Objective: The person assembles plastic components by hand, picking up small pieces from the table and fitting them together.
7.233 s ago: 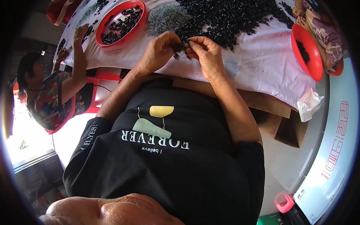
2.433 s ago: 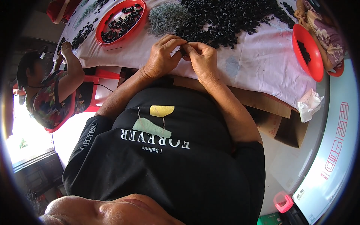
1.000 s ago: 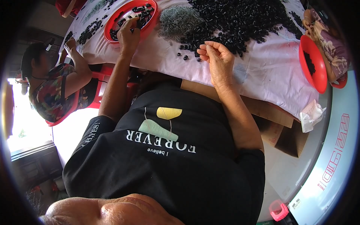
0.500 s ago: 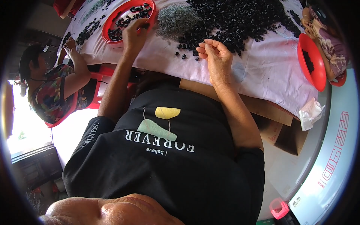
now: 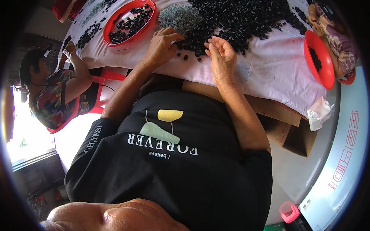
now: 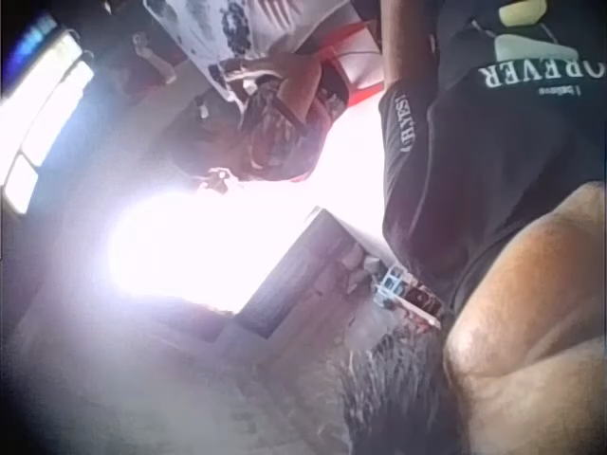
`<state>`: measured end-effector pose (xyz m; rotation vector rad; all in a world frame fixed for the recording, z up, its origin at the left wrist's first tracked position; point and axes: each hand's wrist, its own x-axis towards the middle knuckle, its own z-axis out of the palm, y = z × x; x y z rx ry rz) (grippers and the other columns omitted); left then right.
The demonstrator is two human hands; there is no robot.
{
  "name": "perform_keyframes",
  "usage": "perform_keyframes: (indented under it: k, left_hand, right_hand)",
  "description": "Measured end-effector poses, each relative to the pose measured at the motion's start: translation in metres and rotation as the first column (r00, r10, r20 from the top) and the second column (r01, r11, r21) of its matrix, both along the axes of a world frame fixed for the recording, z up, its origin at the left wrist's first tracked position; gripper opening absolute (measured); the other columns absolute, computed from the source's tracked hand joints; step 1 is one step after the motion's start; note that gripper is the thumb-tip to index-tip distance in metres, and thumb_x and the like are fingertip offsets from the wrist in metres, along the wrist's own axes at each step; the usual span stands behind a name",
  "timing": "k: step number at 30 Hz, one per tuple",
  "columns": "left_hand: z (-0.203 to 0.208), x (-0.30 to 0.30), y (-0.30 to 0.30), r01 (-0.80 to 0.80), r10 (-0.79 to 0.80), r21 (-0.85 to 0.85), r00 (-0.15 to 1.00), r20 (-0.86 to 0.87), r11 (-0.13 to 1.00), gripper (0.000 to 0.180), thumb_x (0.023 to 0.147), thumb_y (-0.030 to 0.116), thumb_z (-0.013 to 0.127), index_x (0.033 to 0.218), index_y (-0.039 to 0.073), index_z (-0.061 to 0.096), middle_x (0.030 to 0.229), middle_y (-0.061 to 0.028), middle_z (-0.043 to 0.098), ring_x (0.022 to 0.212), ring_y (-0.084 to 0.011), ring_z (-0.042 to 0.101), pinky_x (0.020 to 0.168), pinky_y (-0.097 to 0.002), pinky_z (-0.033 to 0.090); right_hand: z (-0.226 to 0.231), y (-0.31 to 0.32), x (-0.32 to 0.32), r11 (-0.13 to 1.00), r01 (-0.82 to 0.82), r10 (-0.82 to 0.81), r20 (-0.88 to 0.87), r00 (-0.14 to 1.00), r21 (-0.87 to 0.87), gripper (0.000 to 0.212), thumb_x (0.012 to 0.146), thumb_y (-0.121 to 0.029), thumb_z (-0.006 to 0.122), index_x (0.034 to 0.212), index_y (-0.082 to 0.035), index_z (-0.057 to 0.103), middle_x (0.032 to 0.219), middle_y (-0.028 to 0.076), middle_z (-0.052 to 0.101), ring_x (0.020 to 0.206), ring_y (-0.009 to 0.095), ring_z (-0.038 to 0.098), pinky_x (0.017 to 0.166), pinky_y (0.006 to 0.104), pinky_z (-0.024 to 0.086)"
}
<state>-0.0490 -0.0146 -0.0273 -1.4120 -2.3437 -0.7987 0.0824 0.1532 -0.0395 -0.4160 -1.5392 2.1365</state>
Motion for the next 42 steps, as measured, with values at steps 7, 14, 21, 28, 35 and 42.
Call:
perform_keyframes:
  k: [7, 14, 21, 28, 35, 42]
  left_hand:
    - [0.002, 0.004, 0.001, -0.048, 0.046, -0.065, 0.999, -0.024, 0.997, 0.027, 0.067, 0.003, 0.059, 0.091, 0.011, 0.068, 0.096, -0.0052, 0.059, 0.1, -0.0255, 0.054, 0.086, -0.0404, 0.039]
    - [0.002, 0.008, 0.005, -0.038, 0.035, -0.075, 0.999, -0.037, 0.996, 0.024, 0.068, 0.003, 0.059, 0.088, 0.012, 0.067, 0.095, -0.0051, 0.059, 0.099, -0.0253, 0.054, 0.085, -0.0411, 0.038]
    - [0.008, 0.022, 0.019, 0.066, -0.14, 0.204, 0.918, 0.371, 0.977, 0.03, 0.068, -0.002, 0.051, 0.093, 0.004, 0.066, 0.088, -0.012, 0.064, 0.084, -0.0318, 0.061, 0.074, -0.0389, 0.049]
    - [0.009, 0.041, 0.029, -0.012, -0.169, 0.271, 0.753, 0.636, 0.962, 0.029, 0.071, -0.003, 0.049, 0.095, 0.002, 0.066, 0.084, -0.0129, 0.069, 0.078, -0.021, 0.067, 0.072, -0.0309, 0.052]
    - [0.011, 0.022, 0.022, -0.017, -0.144, 0.304, 0.856, 0.497, 0.952, 0.026, 0.072, -0.002, 0.05, 0.093, 0.002, 0.065, 0.085, -0.0122, 0.068, 0.078, -0.0211, 0.067, 0.072, -0.0312, 0.052]
    - [0.007, -0.013, -0.012, -0.138, 0.092, 0.172, 0.964, 0.248, 0.975, 0.023, 0.071, -0.001, 0.053, 0.089, 0.005, 0.066, 0.087, -0.0123, 0.065, 0.081, -0.0299, 0.063, 0.072, -0.037, 0.05]
  right_hand:
    - [0.0, -0.001, 0.0, 1.0, 0.001, -0.001, 0.002, 1.0, 0.016, 0.021, 0.091, -0.007, 0.057, 0.111, 0.0, 0.057, 0.11, 0.01, 0.061, 0.101, 0.017, 0.06, 0.086, 0.0276, 0.049]
    - [0.0, -0.001, 0.0, 1.0, -0.018, 0.018, 0.003, 1.0, 0.022, 0.019, 0.091, -0.006, 0.057, 0.109, 0.0, 0.058, 0.108, 0.009, 0.062, 0.098, 0.015, 0.061, 0.084, 0.0257, 0.049]
    - [0.005, -0.009, 0.0, 0.988, -0.024, 0.023, 0.005, 1.0, 0.154, 0.013, 0.089, -0.007, 0.061, 0.098, 0.001, 0.064, 0.087, 0.005, 0.067, 0.073, 0.011, 0.064, 0.066, 0.023, 0.052]
    - [0.006, -0.009, 0.0, 0.986, -0.068, 0.066, 0.021, 0.998, 0.153, 0.011, 0.088, -0.006, 0.062, 0.097, 0.001, 0.065, 0.083, 0.005, 0.067, 0.072, 0.01, 0.063, 0.065, 0.0229, 0.052]
    - [0.008, -0.009, -0.001, 0.998, -0.012, 0.011, -0.016, 1.0, -0.055, 0.01, 0.093, -0.009, 0.055, 0.095, 0.0, 0.059, 0.082, 0.008, 0.066, 0.072, 0.015, 0.066, 0.063, 0.024, 0.054]
    - [0.007, -0.005, -0.001, 0.999, -0.038, 0.037, 0.029, 0.999, 0.008, 0.012, 0.094, -0.01, 0.054, 0.097, 0.001, 0.058, 0.084, 0.011, 0.066, 0.07, 0.015, 0.066, 0.062, 0.0235, 0.054]
